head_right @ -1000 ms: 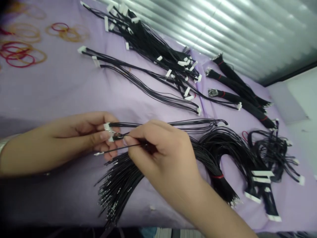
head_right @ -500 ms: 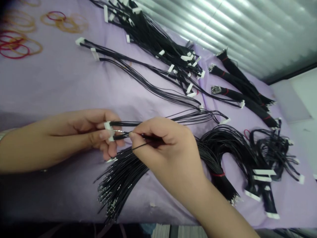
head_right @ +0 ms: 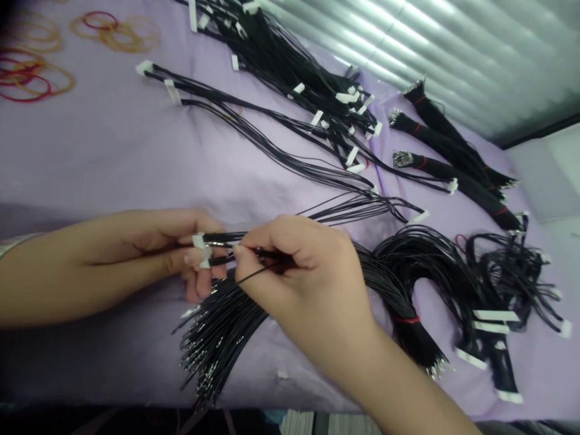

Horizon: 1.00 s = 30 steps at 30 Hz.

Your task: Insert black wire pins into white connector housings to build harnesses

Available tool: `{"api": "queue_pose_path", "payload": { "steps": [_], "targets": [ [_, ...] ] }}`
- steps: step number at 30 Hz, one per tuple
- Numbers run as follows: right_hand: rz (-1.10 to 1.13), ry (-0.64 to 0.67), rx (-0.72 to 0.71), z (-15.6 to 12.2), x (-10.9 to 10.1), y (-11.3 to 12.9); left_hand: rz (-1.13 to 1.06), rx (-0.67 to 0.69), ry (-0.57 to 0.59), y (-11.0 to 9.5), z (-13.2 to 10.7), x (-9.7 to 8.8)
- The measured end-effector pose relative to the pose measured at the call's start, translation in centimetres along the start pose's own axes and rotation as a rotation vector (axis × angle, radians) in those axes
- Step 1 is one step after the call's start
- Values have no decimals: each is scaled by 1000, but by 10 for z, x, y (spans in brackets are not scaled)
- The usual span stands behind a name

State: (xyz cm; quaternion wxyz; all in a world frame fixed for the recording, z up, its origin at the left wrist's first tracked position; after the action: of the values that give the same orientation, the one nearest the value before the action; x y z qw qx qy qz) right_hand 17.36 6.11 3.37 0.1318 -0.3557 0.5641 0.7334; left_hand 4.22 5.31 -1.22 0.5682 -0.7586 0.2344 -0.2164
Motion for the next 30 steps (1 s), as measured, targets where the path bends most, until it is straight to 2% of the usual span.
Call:
{"api": "queue_pose_path", "payload": {
  "steps": [6, 10, 14, 24, 30],
  "targets": [
    [-58, 12, -90, 0, 1, 6, 1, -33, 31, 3, 2, 2],
    [-114, 13, -145, -1, 1, 10, -78, -52, -39, 4, 1, 0],
    [-132, 3, -144, -2, 1, 10, -140, -45, -85, 4, -1, 0],
    [-141, -15, -158, -3, 1, 12, -113, -41, -40, 2, -1, -1],
    [-116, -14, -115, -3, -2, 10, -119, -50, -7, 5, 1, 0]
  ]
}}
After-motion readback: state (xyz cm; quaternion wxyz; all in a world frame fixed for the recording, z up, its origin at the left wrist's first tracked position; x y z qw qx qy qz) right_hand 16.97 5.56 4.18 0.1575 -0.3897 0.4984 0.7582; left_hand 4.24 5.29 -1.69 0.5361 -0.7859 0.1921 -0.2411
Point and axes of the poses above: each hand's wrist, its own z-axis towards the middle knuckle, its own x-axis out of the palm, y = z × x, the point moved 7 cm from there along z, towards the middle knuckle, and after that the axes turned 2 degrees about -x, right-handed, at the moved point
